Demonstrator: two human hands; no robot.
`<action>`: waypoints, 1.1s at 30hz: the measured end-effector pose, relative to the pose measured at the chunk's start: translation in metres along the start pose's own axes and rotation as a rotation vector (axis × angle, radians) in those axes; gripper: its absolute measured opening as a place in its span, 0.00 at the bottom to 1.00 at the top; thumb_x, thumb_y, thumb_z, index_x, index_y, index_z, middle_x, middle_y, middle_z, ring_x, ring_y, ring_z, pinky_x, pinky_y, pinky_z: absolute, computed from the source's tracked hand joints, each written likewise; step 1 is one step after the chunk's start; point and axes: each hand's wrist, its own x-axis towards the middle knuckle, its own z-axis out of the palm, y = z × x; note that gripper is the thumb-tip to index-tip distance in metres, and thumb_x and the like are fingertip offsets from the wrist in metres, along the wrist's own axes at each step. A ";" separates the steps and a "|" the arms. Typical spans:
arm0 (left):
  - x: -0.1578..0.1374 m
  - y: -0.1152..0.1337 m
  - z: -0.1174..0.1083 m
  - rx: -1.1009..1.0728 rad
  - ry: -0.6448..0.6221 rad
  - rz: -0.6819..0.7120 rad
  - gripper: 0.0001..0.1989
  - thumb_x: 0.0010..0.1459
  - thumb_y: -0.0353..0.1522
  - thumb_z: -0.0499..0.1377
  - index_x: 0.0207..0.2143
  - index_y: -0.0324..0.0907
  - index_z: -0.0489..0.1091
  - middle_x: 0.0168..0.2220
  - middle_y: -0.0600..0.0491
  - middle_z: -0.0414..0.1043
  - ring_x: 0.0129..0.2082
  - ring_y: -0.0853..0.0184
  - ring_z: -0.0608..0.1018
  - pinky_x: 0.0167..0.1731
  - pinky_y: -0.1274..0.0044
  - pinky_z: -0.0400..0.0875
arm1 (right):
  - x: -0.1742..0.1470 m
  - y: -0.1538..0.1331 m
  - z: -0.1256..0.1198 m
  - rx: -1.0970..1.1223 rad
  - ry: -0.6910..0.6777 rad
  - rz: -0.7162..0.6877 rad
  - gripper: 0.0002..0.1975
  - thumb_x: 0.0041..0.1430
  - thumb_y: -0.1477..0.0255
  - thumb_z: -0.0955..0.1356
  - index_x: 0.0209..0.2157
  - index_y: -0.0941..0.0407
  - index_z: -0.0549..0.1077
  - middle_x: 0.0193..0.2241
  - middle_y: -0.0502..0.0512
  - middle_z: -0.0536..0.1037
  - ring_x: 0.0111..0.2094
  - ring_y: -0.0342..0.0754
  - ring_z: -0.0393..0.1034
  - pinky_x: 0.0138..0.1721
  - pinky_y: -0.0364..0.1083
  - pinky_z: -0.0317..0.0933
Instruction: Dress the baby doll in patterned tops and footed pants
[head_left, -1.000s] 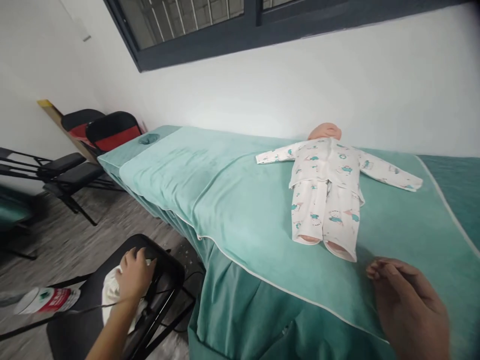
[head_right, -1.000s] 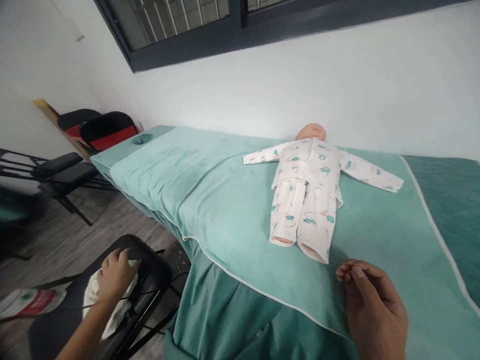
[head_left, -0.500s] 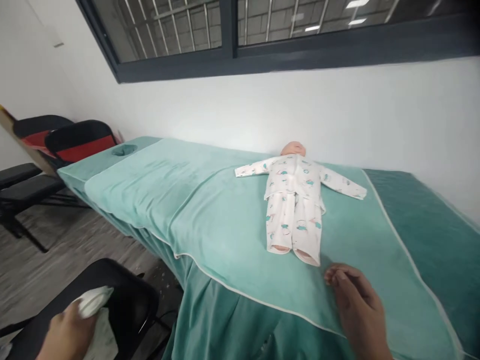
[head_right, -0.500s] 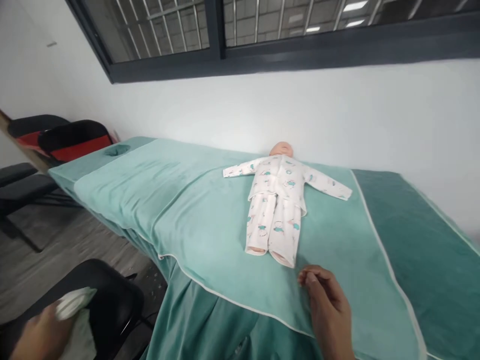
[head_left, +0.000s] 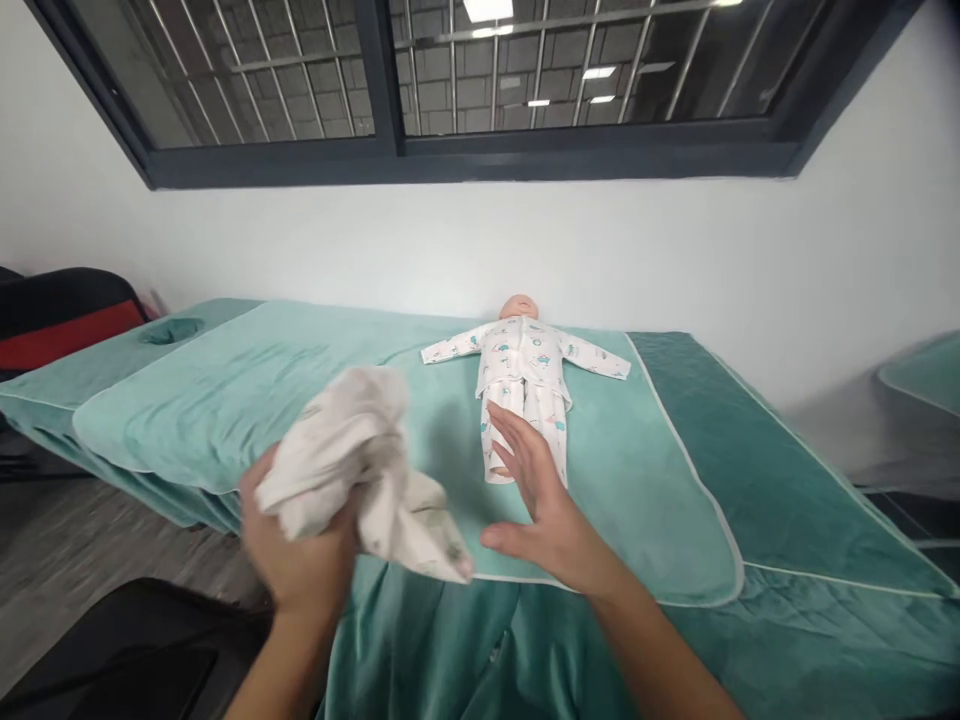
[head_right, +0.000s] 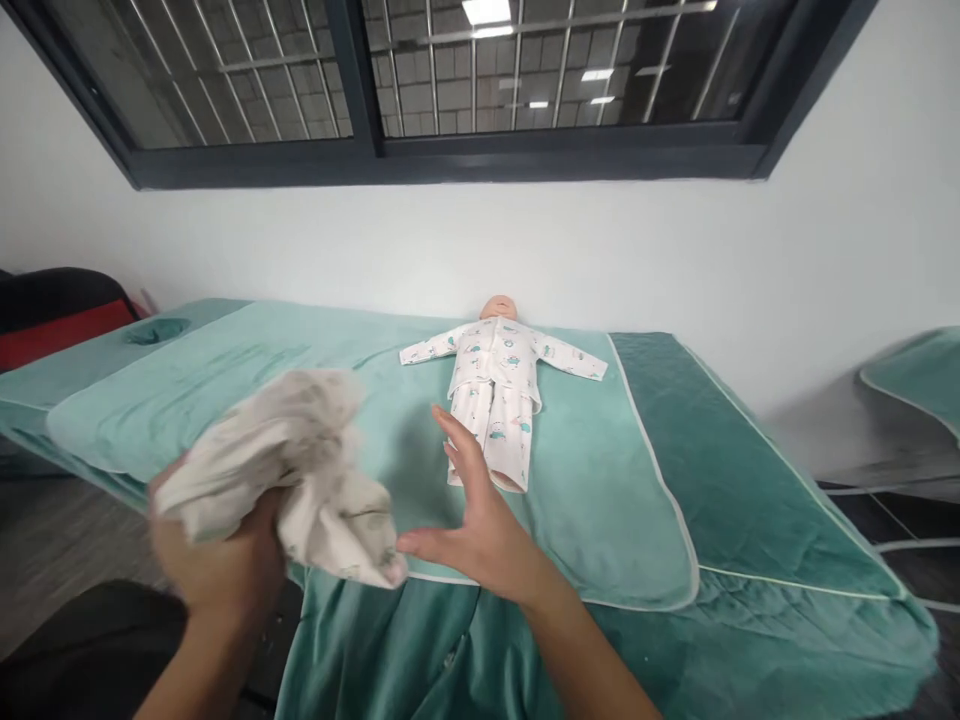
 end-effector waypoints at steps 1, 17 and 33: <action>-0.004 0.024 0.015 -0.111 0.021 0.023 0.33 0.50 0.40 0.64 0.59 0.55 0.59 0.54 0.52 0.71 0.58 0.46 0.70 0.57 0.53 0.66 | 0.005 -0.003 0.002 -0.009 -0.013 0.009 0.51 0.49 0.57 0.77 0.68 0.40 0.49 0.71 0.52 0.45 0.71 0.55 0.38 0.68 0.61 0.43; -0.058 0.110 0.092 -1.026 -0.582 -0.539 0.28 0.42 0.34 0.68 0.48 0.42 0.72 0.44 0.49 0.79 0.46 0.57 0.80 0.47 0.69 0.73 | 0.006 -0.013 -0.003 0.026 0.402 0.061 0.46 0.39 0.74 0.77 0.61 0.49 0.59 0.58 0.57 0.70 0.58 0.57 0.67 0.60 0.55 0.61; -0.040 0.059 0.096 -0.826 -0.635 -0.437 0.24 0.55 0.38 0.63 0.54 0.50 0.66 0.59 0.49 0.68 0.60 0.58 0.69 0.52 0.69 0.70 | -0.004 -0.005 -0.118 -0.349 0.898 0.111 0.32 0.41 0.69 0.75 0.52 0.51 0.70 0.46 0.56 0.78 0.44 0.57 0.73 0.44 0.54 0.68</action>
